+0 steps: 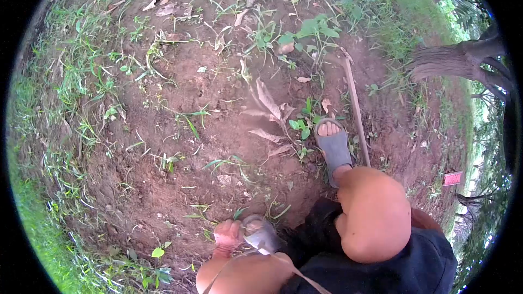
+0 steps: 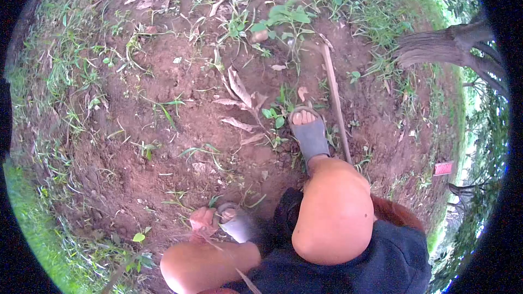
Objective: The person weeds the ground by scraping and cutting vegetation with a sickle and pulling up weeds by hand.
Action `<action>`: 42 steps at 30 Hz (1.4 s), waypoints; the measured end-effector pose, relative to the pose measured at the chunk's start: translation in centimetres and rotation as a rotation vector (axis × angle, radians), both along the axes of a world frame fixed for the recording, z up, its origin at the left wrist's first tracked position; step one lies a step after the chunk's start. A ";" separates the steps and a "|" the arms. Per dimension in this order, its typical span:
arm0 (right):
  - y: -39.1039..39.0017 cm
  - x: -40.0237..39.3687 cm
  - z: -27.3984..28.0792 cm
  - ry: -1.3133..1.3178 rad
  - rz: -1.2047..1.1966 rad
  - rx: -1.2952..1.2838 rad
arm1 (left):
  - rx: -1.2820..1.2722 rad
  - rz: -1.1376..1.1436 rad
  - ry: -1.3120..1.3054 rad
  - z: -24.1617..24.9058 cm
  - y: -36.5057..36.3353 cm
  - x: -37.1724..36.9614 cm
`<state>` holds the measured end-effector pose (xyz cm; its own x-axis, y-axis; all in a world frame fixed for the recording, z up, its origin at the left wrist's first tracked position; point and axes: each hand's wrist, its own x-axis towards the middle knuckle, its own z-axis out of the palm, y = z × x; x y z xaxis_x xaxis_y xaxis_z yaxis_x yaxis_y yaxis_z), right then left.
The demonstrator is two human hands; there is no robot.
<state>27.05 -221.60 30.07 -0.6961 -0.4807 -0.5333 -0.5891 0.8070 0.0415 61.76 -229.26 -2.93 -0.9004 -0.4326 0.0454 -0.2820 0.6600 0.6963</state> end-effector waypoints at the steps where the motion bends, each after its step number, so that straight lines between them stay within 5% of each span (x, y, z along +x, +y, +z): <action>1: 4.8 -3.4 -4.1 -0.041 -0.042 -0.033 | -0.002 -0.001 -0.009 0.3 0.0 -0.1; 4: 17.1 -13.6 -16.6 -0.091 -0.136 -0.149 | 0.039 -0.005 -0.101 1.2 -0.2 -0.5; 6: 18.8 -19.7 -22.1 -0.049 -0.079 -0.322 | 0.073 0.014 -0.158 1.8 -0.2 -1.0; 11: 0.9 -26.6 -25.3 0.140 0.538 -0.684 | 0.102 0.187 -0.252 1.0 1.6 0.0; 13: -6.8 -27.7 -26.4 0.143 0.693 -0.869 | -0.123 0.357 -0.197 -5.4 5.5 4.5; 16: -12.3 -28.6 -27.1 0.178 0.822 -0.399 | 0.162 0.395 -0.308 1.1 5.0 -0.7; 19: -14.0 -29.0 -27.8 0.055 0.567 -0.372 | 0.326 0.489 -0.403 4.3 4.8 -4.2; 22: -13.0 -30.9 -28.8 0.006 0.713 -0.378 | 0.501 0.555 -0.451 6.3 4.7 -7.6; 23: -11.9 -31.1 -30.3 0.038 0.784 -0.435 | 0.562 0.568 -0.460 7.0 4.7 -8.5; 26: -5.3 -30.8 -26.7 -0.273 0.321 -0.602 | 0.743 0.602 -0.484 8.8 4.4 -11.3; 29: 4.8 -30.8 -25.0 -0.248 0.158 -0.849 | 0.919 0.606 -0.511 10.4 3.8 -13.9; 33: 18.6 -32.3 -19.5 -0.355 -0.352 -0.746 | 1.055 0.582 -0.544 12.1 3.1 -17.0; 35: 26.1 -33.4 -21.3 -0.259 -0.397 -0.564 | 1.092 0.570 -0.550 12.7 2.4 -18.3; 38: 33.4 -36.5 -24.8 -0.535 -1.008 -0.602 | 1.145 0.570 -0.559 13.5 1.4 -20.6; 40: 33.7 -39.7 -25.1 0.117 -0.200 -0.572 | 1.169 0.564 -0.566 13.9 0.5 -22.0; 42: 31.7 -43.3 -25.6 0.245 -0.167 -0.555 | 1.195 0.563 -0.563 14.2 -1.1 -23.5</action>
<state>-16.22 -189.92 4.50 -0.8559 -0.5147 -0.0507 -0.4801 0.8272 -0.2920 38.29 -230.36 11.27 -0.3753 -0.2547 -0.8912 -0.7241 -0.5197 0.4534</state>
